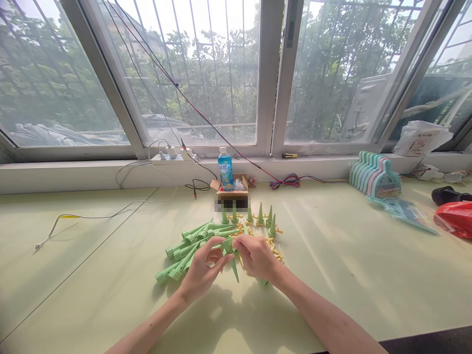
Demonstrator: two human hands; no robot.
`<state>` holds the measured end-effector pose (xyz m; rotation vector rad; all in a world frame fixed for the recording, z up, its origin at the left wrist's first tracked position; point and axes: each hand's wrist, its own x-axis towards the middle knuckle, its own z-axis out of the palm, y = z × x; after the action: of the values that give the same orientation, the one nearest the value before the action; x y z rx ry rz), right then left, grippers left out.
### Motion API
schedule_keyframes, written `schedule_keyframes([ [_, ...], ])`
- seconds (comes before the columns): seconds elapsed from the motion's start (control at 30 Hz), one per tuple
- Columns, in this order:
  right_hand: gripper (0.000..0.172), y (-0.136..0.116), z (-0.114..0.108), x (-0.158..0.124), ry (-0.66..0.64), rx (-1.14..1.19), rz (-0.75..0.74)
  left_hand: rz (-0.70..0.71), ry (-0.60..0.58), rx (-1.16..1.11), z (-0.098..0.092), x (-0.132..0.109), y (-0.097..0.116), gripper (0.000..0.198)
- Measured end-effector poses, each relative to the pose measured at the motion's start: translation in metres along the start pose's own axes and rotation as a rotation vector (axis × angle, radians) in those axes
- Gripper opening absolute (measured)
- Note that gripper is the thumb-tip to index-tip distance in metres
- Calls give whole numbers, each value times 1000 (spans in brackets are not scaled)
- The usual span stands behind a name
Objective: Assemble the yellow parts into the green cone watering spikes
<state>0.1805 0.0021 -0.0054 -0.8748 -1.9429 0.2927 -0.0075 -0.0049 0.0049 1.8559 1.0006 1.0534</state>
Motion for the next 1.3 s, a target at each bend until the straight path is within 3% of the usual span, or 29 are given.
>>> schedule_keyframes([
  [0.4,27,-1,-1,2,5,4,2,90,48,49,2,1,-1,18],
  [0.63,26,-3,0,2,45,11,-15,22,27,7,2,0,6,29],
  [0.93,24,-3,-1,2,123,27,-26,-144,61,-301,2,5,9,40],
  [1.07,22,-2,-1,2,120,1,-75,-249,2,-419,1,7,13,44],
  [1.3,21,-4,-2,4,70,-7,-147,-421,-201,-581,2,9,4,55],
])
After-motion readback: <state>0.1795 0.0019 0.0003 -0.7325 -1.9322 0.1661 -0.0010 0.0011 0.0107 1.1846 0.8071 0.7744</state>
